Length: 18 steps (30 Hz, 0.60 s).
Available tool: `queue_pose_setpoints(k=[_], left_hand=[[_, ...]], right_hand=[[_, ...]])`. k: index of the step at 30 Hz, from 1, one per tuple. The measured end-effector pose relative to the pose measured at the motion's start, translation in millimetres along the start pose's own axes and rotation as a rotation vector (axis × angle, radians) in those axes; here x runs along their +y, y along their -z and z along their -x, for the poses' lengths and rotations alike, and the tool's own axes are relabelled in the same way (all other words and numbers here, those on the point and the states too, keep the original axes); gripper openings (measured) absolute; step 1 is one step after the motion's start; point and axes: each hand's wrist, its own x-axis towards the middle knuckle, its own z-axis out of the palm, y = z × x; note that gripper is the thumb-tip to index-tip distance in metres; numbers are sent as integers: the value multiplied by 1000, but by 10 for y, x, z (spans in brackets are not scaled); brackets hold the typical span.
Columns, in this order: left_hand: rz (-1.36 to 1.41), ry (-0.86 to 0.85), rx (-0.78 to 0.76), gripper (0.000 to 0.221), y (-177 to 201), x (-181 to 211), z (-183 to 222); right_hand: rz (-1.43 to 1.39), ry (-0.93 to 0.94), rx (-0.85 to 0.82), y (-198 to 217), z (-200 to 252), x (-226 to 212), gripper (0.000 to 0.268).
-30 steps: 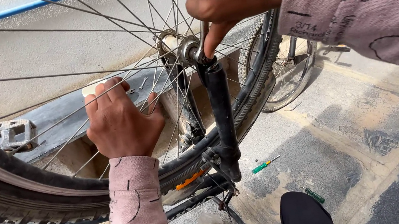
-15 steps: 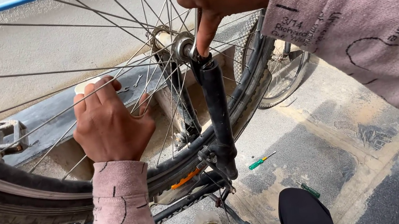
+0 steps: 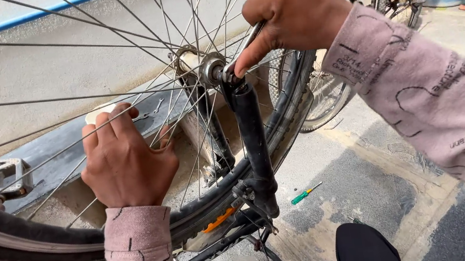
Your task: Tightening or adjusting the front axle of a bicycle using a wrench.
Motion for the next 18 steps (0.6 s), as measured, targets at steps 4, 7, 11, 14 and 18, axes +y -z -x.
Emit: queue_pose_setpoints(k=[4, 7, 11, 14, 18], left_hand=[[-39, 19, 1, 46, -36, 17, -76], [-68, 58, -23, 47, -34, 51, -19], [-99, 109, -10, 48, -96, 95, -40], [-39, 108, 38, 52, -156, 61, 15], [-64, 133, -16, 47, -119, 117, 9]], right_hand=[[-88, -278, 117, -235, 316, -132, 76], [-151, -422, 126, -276, 415, -349, 77], [-266, -802, -27, -721, 726, -651, 76], [-415, -878, 84, -448, 563, -1064, 73], [-521, -925, 287, -323, 461, -1327, 66]])
